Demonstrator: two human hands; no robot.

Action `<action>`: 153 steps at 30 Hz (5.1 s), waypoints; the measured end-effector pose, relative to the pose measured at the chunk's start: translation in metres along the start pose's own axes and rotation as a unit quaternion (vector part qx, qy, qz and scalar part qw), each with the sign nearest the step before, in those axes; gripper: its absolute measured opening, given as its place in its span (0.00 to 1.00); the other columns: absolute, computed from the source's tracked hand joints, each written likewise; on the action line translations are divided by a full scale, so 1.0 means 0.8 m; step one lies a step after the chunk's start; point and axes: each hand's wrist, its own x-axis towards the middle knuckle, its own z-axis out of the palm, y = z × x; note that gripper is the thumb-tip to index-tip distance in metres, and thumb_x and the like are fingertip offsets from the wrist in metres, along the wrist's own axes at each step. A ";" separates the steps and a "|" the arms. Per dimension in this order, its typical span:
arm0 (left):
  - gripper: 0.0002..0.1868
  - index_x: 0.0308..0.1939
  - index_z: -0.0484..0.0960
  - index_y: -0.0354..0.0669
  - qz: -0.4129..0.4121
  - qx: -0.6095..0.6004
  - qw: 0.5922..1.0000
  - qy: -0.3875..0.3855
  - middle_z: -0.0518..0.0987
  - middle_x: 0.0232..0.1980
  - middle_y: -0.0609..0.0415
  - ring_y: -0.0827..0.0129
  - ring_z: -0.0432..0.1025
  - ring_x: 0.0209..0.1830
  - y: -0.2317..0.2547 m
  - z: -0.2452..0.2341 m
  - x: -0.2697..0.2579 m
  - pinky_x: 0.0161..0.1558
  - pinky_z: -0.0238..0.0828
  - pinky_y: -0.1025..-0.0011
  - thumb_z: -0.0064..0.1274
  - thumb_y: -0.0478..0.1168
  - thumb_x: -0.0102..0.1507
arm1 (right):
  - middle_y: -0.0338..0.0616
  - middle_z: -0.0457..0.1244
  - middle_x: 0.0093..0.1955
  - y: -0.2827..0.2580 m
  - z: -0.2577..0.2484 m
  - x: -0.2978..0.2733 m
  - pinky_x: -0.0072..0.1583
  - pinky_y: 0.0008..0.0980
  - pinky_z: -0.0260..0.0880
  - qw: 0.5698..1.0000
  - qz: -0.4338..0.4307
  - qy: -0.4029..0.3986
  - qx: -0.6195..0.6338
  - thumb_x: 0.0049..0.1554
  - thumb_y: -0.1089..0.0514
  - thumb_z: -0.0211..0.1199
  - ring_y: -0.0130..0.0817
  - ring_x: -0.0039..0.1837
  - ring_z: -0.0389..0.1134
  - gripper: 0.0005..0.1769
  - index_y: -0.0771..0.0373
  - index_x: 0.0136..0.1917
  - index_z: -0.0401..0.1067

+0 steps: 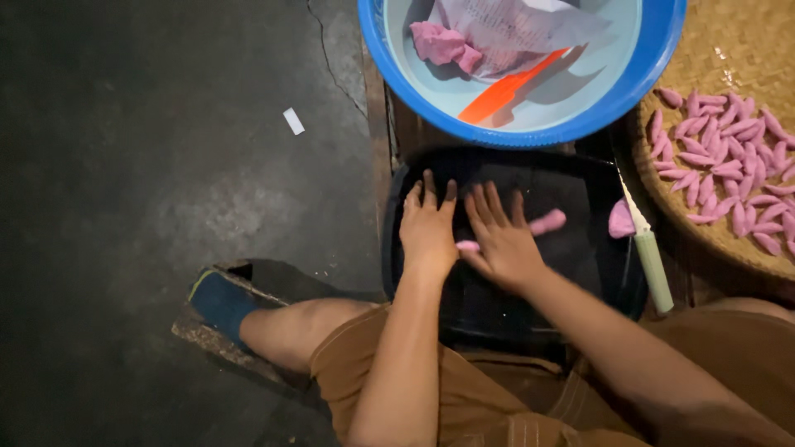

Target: The person takes small pieces of pink dough from a blue basin, rolls them into thin logs on a black tray, and cuts them into smaller pieces with a knife. The cut pieces are then placed into a woven basket.

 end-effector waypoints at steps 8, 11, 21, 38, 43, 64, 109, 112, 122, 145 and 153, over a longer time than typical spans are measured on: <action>0.57 0.77 0.59 0.54 0.012 0.029 0.999 0.036 0.50 0.81 0.42 0.48 0.48 0.79 0.004 0.006 0.000 0.75 0.46 0.57 0.72 0.48 0.46 | 0.63 0.39 0.83 -0.007 0.000 -0.043 0.75 0.72 0.31 0.998 0.017 -0.053 0.024 0.58 0.40 0.52 0.60 0.84 0.35 0.46 0.70 0.80 0.47; 0.57 0.76 0.61 0.54 0.031 0.000 0.999 0.039 0.51 0.81 0.42 0.47 0.48 0.80 0.001 -0.005 -0.005 0.76 0.46 0.55 0.73 0.48 0.45 | 0.67 0.39 0.85 0.004 0.014 0.032 0.76 0.72 0.28 0.998 0.051 0.023 -0.002 0.60 0.45 0.51 0.60 0.86 0.35 0.45 0.71 0.81 0.46; 0.31 0.50 0.85 0.52 0.001 -0.079 0.997 0.020 0.53 0.79 0.40 0.42 0.46 0.79 0.022 -0.034 -0.015 0.75 0.43 0.48 0.74 0.45 0.43 | 0.47 0.66 0.69 0.084 -0.091 0.009 0.60 0.40 0.72 0.942 0.148 0.036 0.299 0.51 0.67 0.56 0.47 0.67 0.70 0.31 0.58 0.69 0.71; 0.44 0.61 0.74 0.44 0.032 -0.079 0.983 0.161 0.67 0.70 0.46 0.48 0.59 0.72 0.014 -0.007 -0.010 0.66 0.56 0.47 0.71 0.54 0.44 | 0.52 0.64 0.64 0.076 -0.084 0.021 0.64 0.49 0.67 0.981 0.115 0.110 0.114 0.55 0.57 0.63 0.55 0.65 0.64 0.24 0.56 0.66 0.73; 0.75 0.80 0.44 0.42 0.089 0.012 0.996 -0.002 0.35 0.84 0.43 0.51 0.27 0.85 0.038 0.005 -0.005 0.77 0.26 0.39 0.72 0.67 0.41 | 0.60 0.52 0.79 0.056 -0.030 0.057 0.77 0.70 0.39 0.981 0.058 0.164 -0.086 0.62 0.38 0.60 0.64 0.80 0.45 0.42 0.67 0.78 0.60; 0.75 0.81 0.43 0.52 0.043 0.099 0.986 -0.124 0.34 0.86 0.55 0.56 0.27 0.86 0.048 -0.013 -0.008 0.78 0.27 0.40 0.78 0.57 0.41 | 0.66 0.41 0.84 0.058 -0.004 0.040 0.79 0.70 0.30 0.997 0.073 0.027 -0.029 0.58 0.25 0.49 0.64 0.85 0.36 0.58 0.75 0.81 0.46; 0.78 0.82 0.43 0.50 0.056 0.084 0.991 -0.090 0.37 0.86 0.54 0.56 0.32 0.85 0.049 -0.003 -0.007 0.77 0.30 0.39 0.79 0.54 0.37 | 0.69 0.39 0.83 0.027 -0.026 -0.099 0.79 0.59 0.34 0.993 -0.050 -0.051 0.097 0.58 0.27 0.49 0.65 0.84 0.35 0.57 0.76 0.80 0.45; 0.77 0.82 0.43 0.50 0.063 0.089 0.991 -0.083 0.37 0.86 0.54 0.55 0.32 0.85 0.048 0.003 -0.007 0.77 0.30 0.39 0.79 0.54 0.38 | 0.67 0.38 0.84 0.037 -0.018 -0.066 0.78 0.64 0.29 0.996 -0.004 -0.094 0.001 0.54 0.27 0.50 0.62 0.84 0.34 0.58 0.73 0.80 0.44; 0.76 0.81 0.41 0.51 0.055 0.078 0.989 -0.110 0.34 0.85 0.55 0.55 0.29 0.85 0.052 -0.012 -0.005 0.77 0.29 0.40 0.79 0.54 0.40 | 0.68 0.36 0.84 0.051 -0.015 -0.003 0.77 0.68 0.26 1.000 0.014 -0.008 -0.012 0.56 0.23 0.46 0.63 0.86 0.30 0.61 0.76 0.80 0.43; 0.72 0.82 0.45 0.51 0.052 0.059 0.995 -0.065 0.40 0.86 0.55 0.56 0.33 0.85 0.031 -0.008 -0.005 0.78 0.35 0.46 0.77 0.53 0.43 | 0.42 0.62 0.73 0.089 -0.067 0.045 0.72 0.55 0.69 0.954 0.137 0.024 0.265 0.74 0.42 0.52 0.40 0.76 0.61 0.23 0.55 0.73 0.72; 0.68 0.81 0.45 0.55 0.003 0.045 0.997 -0.066 0.38 0.85 0.57 0.51 0.31 0.84 0.017 -0.012 -0.007 0.78 0.33 0.50 0.75 0.54 0.45 | 0.55 0.46 0.84 0.024 0.018 0.091 0.76 0.71 0.30 0.992 0.078 0.095 -0.005 0.62 0.34 0.53 0.54 0.84 0.40 0.48 0.66 0.82 0.50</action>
